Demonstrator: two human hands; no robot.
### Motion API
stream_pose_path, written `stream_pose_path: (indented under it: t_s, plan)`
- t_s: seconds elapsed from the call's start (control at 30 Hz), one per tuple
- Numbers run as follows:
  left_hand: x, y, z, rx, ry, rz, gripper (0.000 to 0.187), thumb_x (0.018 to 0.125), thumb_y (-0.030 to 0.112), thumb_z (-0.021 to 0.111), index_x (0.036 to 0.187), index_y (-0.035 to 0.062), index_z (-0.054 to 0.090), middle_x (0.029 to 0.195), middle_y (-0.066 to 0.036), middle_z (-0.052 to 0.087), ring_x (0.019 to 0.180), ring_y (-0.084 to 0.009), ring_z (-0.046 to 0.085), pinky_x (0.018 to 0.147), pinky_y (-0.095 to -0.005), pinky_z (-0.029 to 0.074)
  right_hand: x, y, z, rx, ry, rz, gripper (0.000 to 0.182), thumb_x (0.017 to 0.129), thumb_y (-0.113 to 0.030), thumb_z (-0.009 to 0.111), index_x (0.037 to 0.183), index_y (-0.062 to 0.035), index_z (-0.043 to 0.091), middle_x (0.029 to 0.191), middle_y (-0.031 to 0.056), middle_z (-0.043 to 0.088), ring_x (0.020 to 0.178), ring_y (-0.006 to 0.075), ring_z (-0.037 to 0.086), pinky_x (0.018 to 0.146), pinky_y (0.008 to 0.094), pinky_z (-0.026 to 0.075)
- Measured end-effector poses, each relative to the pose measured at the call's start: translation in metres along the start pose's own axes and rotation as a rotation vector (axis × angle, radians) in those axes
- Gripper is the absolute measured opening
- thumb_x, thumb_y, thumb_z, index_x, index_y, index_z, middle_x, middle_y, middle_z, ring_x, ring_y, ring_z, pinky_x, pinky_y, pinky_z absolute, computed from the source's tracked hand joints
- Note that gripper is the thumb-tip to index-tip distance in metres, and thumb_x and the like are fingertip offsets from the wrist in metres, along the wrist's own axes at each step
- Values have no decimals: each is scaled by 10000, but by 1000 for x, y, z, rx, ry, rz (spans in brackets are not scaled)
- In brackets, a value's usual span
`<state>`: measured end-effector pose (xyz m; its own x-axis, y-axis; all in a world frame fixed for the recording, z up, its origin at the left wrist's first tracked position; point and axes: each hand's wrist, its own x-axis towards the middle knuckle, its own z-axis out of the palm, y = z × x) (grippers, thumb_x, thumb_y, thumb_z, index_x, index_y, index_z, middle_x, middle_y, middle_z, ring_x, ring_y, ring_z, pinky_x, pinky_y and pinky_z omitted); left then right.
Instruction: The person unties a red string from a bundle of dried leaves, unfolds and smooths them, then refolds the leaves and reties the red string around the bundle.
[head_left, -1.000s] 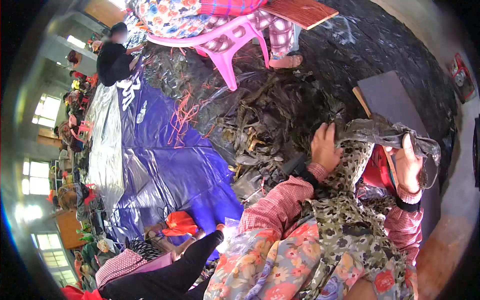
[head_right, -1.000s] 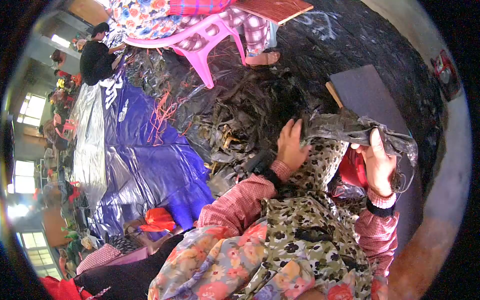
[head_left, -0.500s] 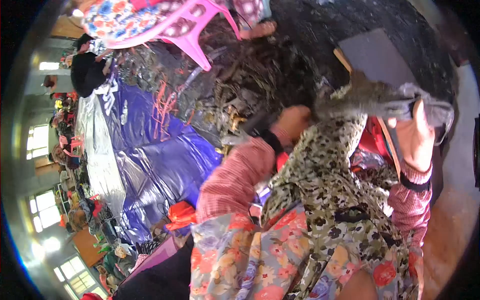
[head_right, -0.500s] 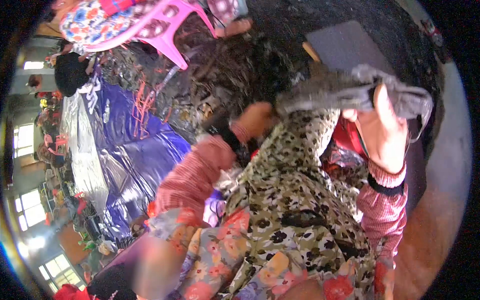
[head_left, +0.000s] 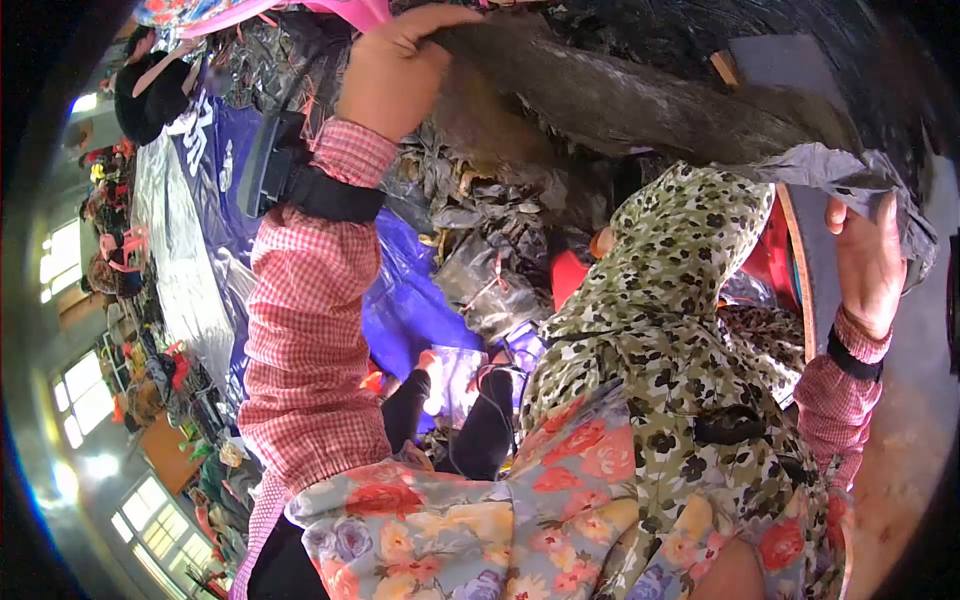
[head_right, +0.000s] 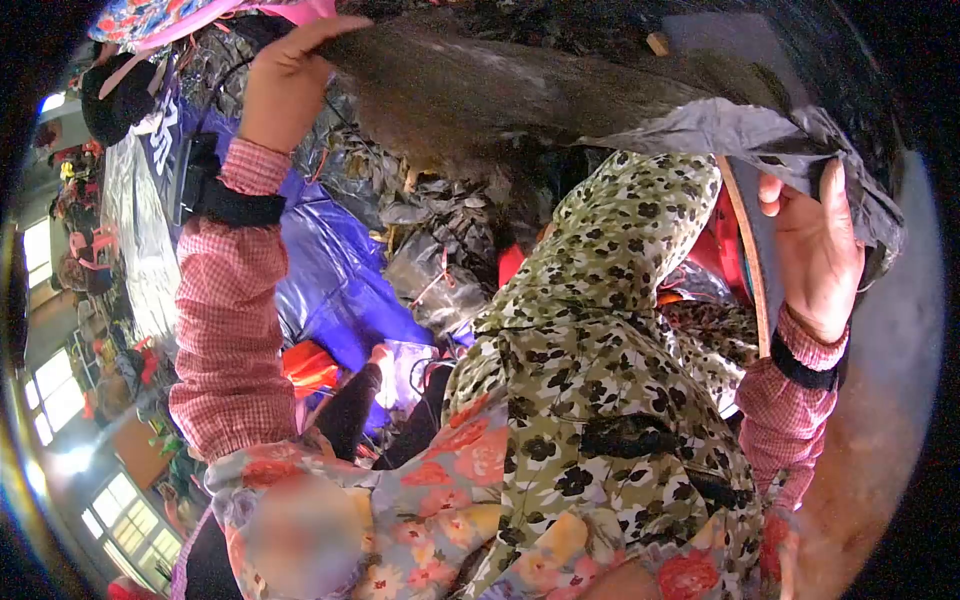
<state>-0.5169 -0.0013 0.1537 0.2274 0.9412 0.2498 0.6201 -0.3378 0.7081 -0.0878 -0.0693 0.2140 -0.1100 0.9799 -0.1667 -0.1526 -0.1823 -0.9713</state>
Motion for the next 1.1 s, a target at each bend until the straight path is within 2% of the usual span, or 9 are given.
stream_pose_path:
  t_s: [0.1, 0.23, 0.3, 0.4, 0.5, 0.57, 0.9, 1.07, 1.1]
  plan:
    - [-17, -12, 17, 45, -94, -30, 356, 749, -15, 542, 1057, 109, 671, 963, -125, 685, 846, -248, 669, 777, -322, 518, 0, 0, -13, 11, 1, 19, 417, 977, -377, 454, 1179, -17, 511, 971, 67, 596, 829, 166, 495, 742, 282, 358]
    - [-18, -8, 38, 69, -171, -174, 317, 740, 0, 550, 1020, 91, 669, 931, -146, 680, 831, -277, 668, 762, -356, 519, 0, 0, -19, 12, 59, 51, 386, 976, -355, 471, 1102, 1, 550, 938, 78, 600, 828, 167, 502, 748, 286, 355]
    - [-9, -6, 42, 129, -195, -226, 282, 743, -6, 556, 999, 48, 661, 885, -114, 687, 781, -226, 663, 726, -326, 514, -1, 3, -37, 22, 62, 128, 381, 980, -349, 467, 1094, 5, 550, 934, 92, 603, 828, 171, 516, 757, 287, 362]
    - [14, -10, 49, -251, -66, -62, 253, 762, 4, 591, 1010, 12, 639, 806, -31, 629, 729, -92, 554, 666, -253, 467, -3, -3, -46, 125, 145, 57, 359, 980, -322, 477, 1082, 16, 542, 937, 107, 610, 810, 175, 540, 745, 283, 401]
    - [41, 14, 41, -454, -121, -215, 292, 839, 23, 526, 1120, 26, 603, 935, 7, 630, 831, -84, 571, 765, -223, 457, -12, -17, -61, 232, 245, -24, 327, 980, -302, 479, 1103, -4, 532, 923, 109, 607, 791, 177, 546, 702, 274, 433]
    - [62, 32, 48, -477, -136, -138, 261, 890, 91, 527, 1130, 12, 591, 970, 2, 628, 864, -80, 571, 794, -222, 450, -19, -17, -94, 327, 160, -49, 305, 981, -301, 477, 1114, -33, 533, 891, 105, 604, 785, 179, 552, 690, 275, 439]
    - [169, 74, 104, -712, -403, -231, 289, 881, 144, 615, 1107, -36, 619, 986, -7, 635, 886, -78, 563, 817, -222, 434, -58, -25, -163, 453, 516, -141, 178, 934, -287, 569, 959, -111, 571, 853, 43, 636, 716, 177, 574, 592, 291, 457]
    - [170, 145, 127, -462, -175, 109, 256, 888, 160, 604, 1082, -5, 636, 942, -15, 659, 849, -67, 579, 776, -215, 455, -84, -34, -191, 479, 573, -270, 185, 941, -251, 547, 1018, -89, 590, 940, 47, 634, 760, 177, 570, 626, 277, 464]
    - [155, 163, 144, -516, -74, 8, 244, 884, 150, 613, 1069, -6, 641, 942, -18, 659, 843, -74, 583, 776, -218, 460, -88, -31, -205, 496, 526, -298, 180, 949, -240, 534, 1020, -85, 591, 952, 54, 637, 766, 177, 573, 639, 277, 466]
